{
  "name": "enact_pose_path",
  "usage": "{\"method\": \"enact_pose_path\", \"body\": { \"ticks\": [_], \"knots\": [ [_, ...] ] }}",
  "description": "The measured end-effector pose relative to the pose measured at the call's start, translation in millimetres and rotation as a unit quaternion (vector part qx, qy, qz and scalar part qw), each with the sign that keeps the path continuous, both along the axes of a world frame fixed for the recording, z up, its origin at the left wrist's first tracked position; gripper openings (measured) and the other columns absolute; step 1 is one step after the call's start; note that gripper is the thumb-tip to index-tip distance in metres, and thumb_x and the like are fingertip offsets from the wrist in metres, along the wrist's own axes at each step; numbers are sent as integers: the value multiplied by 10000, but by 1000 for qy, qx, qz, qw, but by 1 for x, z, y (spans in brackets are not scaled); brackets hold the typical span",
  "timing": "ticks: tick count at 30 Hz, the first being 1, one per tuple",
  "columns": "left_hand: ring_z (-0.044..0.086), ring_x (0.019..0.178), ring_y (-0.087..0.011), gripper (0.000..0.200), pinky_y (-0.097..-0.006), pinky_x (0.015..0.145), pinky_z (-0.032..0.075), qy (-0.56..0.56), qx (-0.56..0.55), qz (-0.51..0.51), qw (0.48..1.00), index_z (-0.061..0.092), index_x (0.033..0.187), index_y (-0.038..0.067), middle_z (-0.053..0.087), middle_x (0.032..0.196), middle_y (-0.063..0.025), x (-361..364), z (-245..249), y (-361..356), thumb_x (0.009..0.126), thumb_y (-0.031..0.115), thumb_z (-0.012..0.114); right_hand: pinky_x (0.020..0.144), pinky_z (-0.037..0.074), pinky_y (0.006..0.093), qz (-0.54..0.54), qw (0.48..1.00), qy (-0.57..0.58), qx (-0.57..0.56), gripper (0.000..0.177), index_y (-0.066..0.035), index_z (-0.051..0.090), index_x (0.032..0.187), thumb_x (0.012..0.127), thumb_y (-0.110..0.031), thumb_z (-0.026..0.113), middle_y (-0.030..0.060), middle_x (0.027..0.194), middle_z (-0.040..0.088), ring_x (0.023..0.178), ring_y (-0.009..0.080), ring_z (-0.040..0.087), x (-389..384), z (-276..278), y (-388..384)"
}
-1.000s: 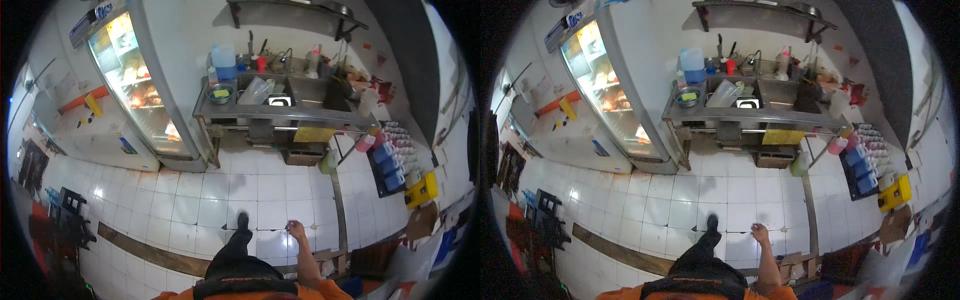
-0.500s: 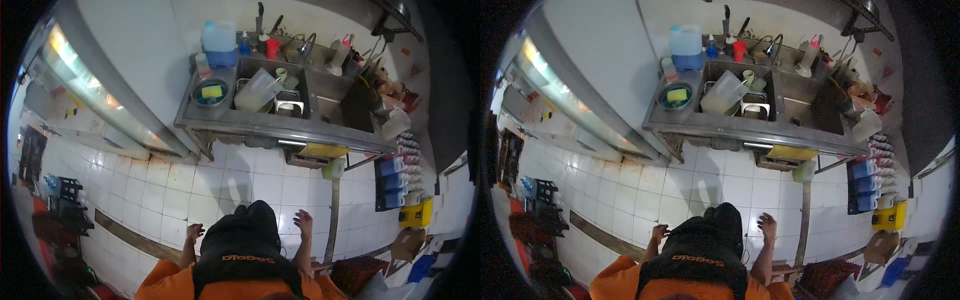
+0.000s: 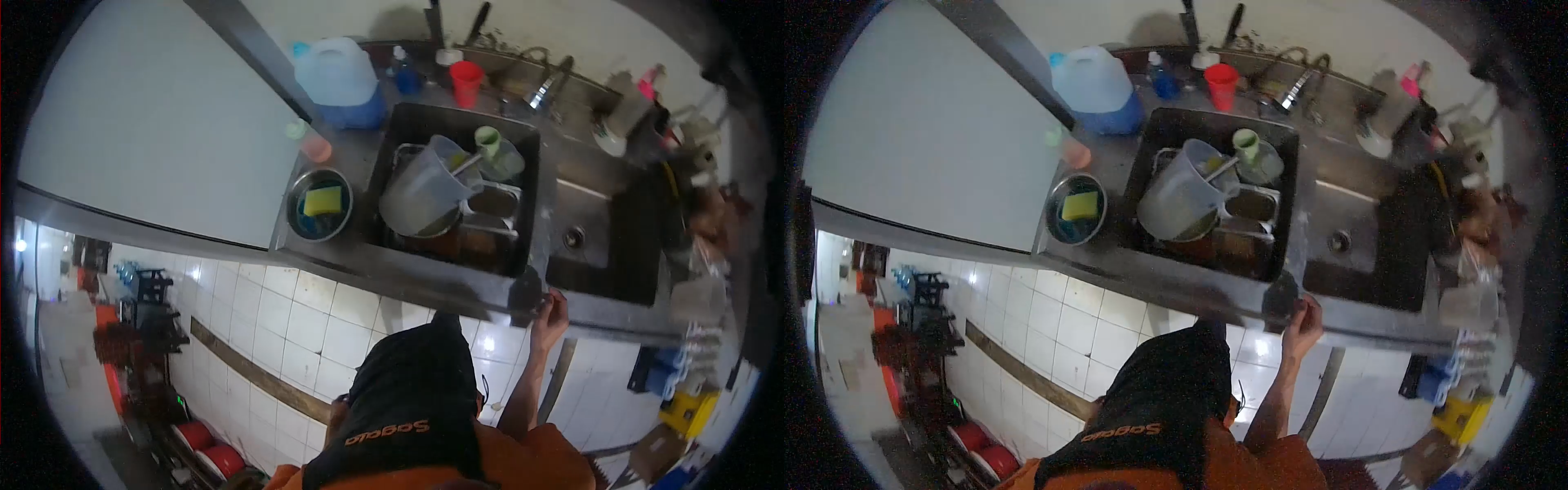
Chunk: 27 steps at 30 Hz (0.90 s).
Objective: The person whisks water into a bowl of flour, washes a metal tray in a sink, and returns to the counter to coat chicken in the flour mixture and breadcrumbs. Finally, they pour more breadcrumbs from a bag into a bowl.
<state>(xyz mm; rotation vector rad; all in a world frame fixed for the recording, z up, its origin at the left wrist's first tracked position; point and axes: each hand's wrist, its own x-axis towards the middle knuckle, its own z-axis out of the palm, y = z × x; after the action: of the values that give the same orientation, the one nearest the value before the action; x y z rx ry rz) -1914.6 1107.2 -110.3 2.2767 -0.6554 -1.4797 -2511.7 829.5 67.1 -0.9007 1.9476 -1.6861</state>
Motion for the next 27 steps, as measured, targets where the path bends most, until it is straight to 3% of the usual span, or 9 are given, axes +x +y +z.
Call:
{"method": "enact_pose_path", "body": {
  "ticks": [8, 12, 14, 17, 19, 20, 21, 23, 27],
  "knots": [
    [668, 938, -229, 294, -349, 828, 525, -79, 53, 104, 990, 694, 1151, 10, 722, 1037, -131, -117, 44, 55, 945, 195, 596, 873, 503, 291, 185, 979, -89, 3, 324, -15, 605, 1267, 973, -137, 667, 80, 1126, 672, 997, 137, 623, 34, -3, -196],
    [663, 921, -225, 280, -350, 816, 523, -96, 67, 119, 986, 690, 1129, 10, 716, 1020, -118, -156, 50, 55, 941, 198, 602, 921, 525, 440, 338, 889, 307, -10, 600, 24, 514, 1351, 912, -323, 730, 234, 1125, 669, 1037, 364, 673, 81, 34, -291],
    [661, 913, -223, 273, -351, 810, 521, -108, 71, 114, 985, 688, 1117, 9, 712, 1011, -112, -169, 48, 51, 939, 200, 605, 907, 519, 480, 396, 871, 272, 102, 568, 12, 537, 1327, 926, -361, 689, 248, 1069, 670, 1010, 401, 663, 97, 8, -318],
    [657, 901, -220, 264, -352, 801, 519, -183, 56, 51, 980, 685, 1100, 9, 707, 998, -103, -176, 33, 36, 936, 202, 609, 844, 513, 512, 451, 832, 270, 179, 436, -14, 600, 1175, 927, -367, 663, 247, 995, 674, 937, 439, 654, 92, -20, -329],
    [654, 893, -219, 258, -353, 795, 518, -394, 19, -141, 908, 683, 1088, 9, 704, 989, -96, -167, 37, 9, 934, 204, 612, 795, 513, 505, 465, 813, 312, 156, 335, -29, 642, 1047, 913, -334, 679, 231, 979, 677, 890, 439, 656, 78, -23, -314],
    [672, 762, -247, 392, -401, 688, 534, -262, 8, 192, 946, 700, 1112, 55, 713, 903, -173, -163, 67, -36, 993, 392, 538, 776, 511, 517, 454, 818, 320, 146, 299, -40, 652, 1022, 932, -325, 648, 211, 942, 676, 880, 435, 652, 71, -15, -303],
    [597, 831, -176, 321, -340, 752, 505, -158, -28, 248, 956, 653, 1115, -14, 654, 937, -64, -163, 128, -112, 985, 278, 623, 757, 509, 529, 441, 824, 329, 135, 273, -51, 663, 996, 951, -316, 616, 190, 906, 675, 871, 431, 649, 63, -7, -295],
    [608, 948, -166, 347, -310, 860, 494, -222, -167, 179, 944, 634, 1190, -46, 682, 1058, -100, -161, 187, -224, 1008, 248, 597, 748, 509, 519, 425, 840, 316, 121, 221, -45, 654, 970, 934, -262, 629, 189, 885, 665, 856, 423, 648, 42, -4, -282],
    [569, 1209, -210, 377, -346, 1062, 431, 117, -315, 151, 930, 579, 1311, -34, 621, 1280, -115, -182, 221, -418, 1006, 186, 554, 712, 505, 461, 335, 888, 305, 84, 102, -30, 622, 940, 880, -110, 641, 167, 832, 638, 783, 360, 641, 15, 15, -272]
  ]
}}
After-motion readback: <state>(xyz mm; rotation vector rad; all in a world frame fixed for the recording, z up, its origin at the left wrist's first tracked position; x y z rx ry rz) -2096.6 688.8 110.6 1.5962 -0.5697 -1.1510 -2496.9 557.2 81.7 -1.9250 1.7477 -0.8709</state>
